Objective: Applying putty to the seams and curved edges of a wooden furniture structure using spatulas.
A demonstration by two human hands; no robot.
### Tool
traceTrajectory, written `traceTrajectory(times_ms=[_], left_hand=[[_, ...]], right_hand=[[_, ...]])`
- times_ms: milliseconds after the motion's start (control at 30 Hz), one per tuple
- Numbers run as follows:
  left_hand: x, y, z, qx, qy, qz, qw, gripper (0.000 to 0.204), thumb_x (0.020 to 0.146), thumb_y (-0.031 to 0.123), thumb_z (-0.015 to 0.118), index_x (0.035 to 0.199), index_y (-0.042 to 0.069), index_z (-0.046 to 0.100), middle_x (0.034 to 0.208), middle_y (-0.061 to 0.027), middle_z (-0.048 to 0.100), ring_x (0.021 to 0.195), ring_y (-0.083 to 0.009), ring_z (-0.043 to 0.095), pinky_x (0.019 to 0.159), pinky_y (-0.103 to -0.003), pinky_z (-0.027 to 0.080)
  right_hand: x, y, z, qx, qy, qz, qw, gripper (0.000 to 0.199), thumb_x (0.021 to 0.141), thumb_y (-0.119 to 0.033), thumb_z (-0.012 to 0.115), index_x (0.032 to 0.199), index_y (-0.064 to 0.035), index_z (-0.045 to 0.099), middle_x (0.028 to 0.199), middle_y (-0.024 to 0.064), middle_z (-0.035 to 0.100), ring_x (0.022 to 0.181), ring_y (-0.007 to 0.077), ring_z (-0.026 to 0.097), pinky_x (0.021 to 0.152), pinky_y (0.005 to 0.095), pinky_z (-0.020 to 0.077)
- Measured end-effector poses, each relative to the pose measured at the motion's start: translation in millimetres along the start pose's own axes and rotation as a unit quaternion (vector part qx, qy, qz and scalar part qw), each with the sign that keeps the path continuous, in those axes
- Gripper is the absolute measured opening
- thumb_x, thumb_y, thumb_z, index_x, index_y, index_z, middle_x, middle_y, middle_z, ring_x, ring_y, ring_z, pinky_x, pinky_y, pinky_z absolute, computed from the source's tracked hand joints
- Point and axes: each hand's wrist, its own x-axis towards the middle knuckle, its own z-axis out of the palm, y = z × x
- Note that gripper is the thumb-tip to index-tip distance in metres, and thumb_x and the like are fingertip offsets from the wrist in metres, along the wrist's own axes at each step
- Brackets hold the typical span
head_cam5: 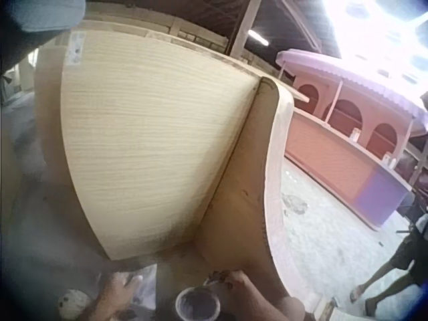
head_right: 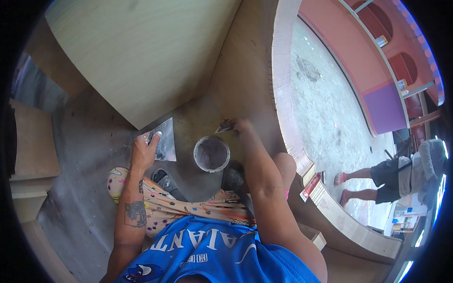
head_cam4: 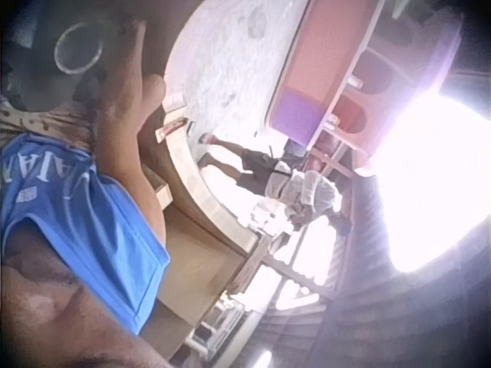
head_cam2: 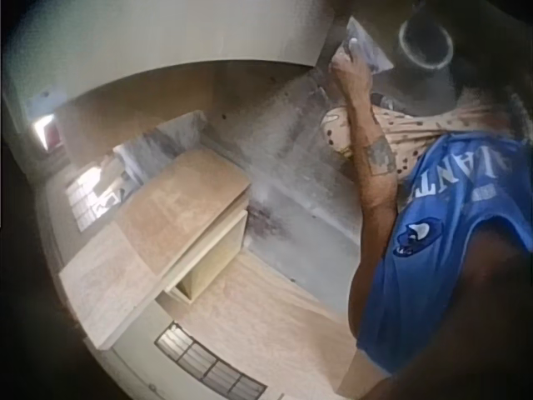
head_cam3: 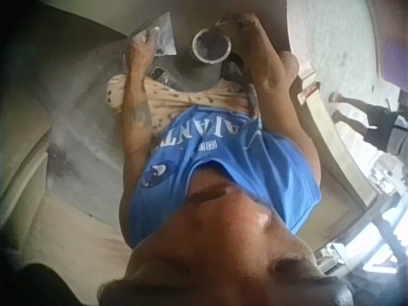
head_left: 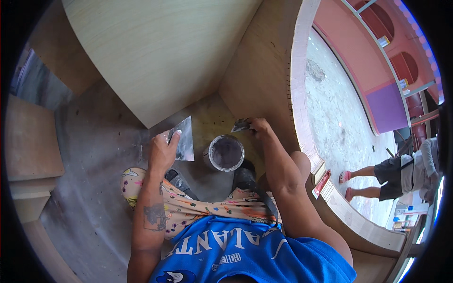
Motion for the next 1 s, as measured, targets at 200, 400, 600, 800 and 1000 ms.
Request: traceTrajectory(times_ms=[200, 400, 600, 800, 1000], left_hand=[[0.5, 0.5, 4.2, 0.011, 0.0, 0.013, 1.0, 0.035, 0.094, 0.03, 0.059, 0.098, -0.004, 0.067, 0.083, -0.0248, 0.067, 0.079, -0.0414, 0.065, 0.072, -0.044, 0.048], [3.9, 17.1, 3.9, 0.026, -0.038, -0.014, 0.999, 0.035, 0.094, 0.029, 0.058, 0.099, -0.004, 0.067, 0.085, -0.0245, 0.068, 0.081, -0.0421, 0.066, 0.073, -0.043, 0.049], [4.0, -0.8, 2.9, -0.003, -0.018, -0.014, 1.0, 0.037, 0.094, 0.03, 0.058, 0.101, -0.005, 0.067, 0.087, -0.024, 0.069, 0.083, -0.0407, 0.066, 0.074, -0.043, 0.049], [1.3, 10.6, 5.9, 0.016, -0.041, -0.044, 0.998, 0.036, 0.094, 0.029, 0.058, 0.102, -0.005, 0.067, 0.089, -0.0242, 0.069, 0.086, -0.0412, 0.066, 0.076, -0.043, 0.049], [5.4, 9.2, 10.2, 0.001, -0.016, -0.006, 1.0, 0.035, 0.093, 0.028, 0.059, 0.102, -0.004, 0.066, 0.09, -0.0244, 0.068, 0.086, -0.0422, 0.065, 0.077, -0.043, 0.048]], right_hand=[[-44.6, -30.8, 28.9, -0.168, -0.095, -0.238, 0.952, 0.026, 0.085, -0.026, 0.063, 0.098, -0.0037, 0.069, 0.085, 0.0138, 0.067, 0.073, 0.0266, 0.066, 0.065, 0.041, 0.0523], [17.8, 3.1, 53.6, -0.514, 0.001, -0.289, 0.807, 0.035, 0.086, -0.032, 0.059, 0.107, -0.0058, 0.067, 0.107, 0.0207, 0.067, 0.101, 0.0384, 0.064, 0.087, 0.0476, 0.0509], [-26.5, -36.8, 43.6, -0.439, 0.019, -0.237, 0.867, 0.032, 0.082, -0.026, 0.058, 0.101, -0.0028, 0.068, 0.092, 0.0226, 0.069, 0.085, 0.0379, 0.068, 0.078, 0.0446, 0.053], [-22.1, -19.8, 31.1, -0.26, -0.076, -0.131, 0.954, 0.042, 0.08, -0.033, 0.059, 0.099, 0.003, 0.069, 0.097, 0.0261, 0.069, 0.094, 0.0429, 0.066, 0.084, 0.0442, 0.0523], [-18.9, -8.2, 18.0, -0.337, 0.138, -0.217, 0.906, 0.037, 0.082, -0.026, 0.056, 0.107, -0.0003, 0.067, 0.105, 0.0269, 0.066, 0.103, 0.0411, 0.063, 0.087, 0.0457, 0.0489]])
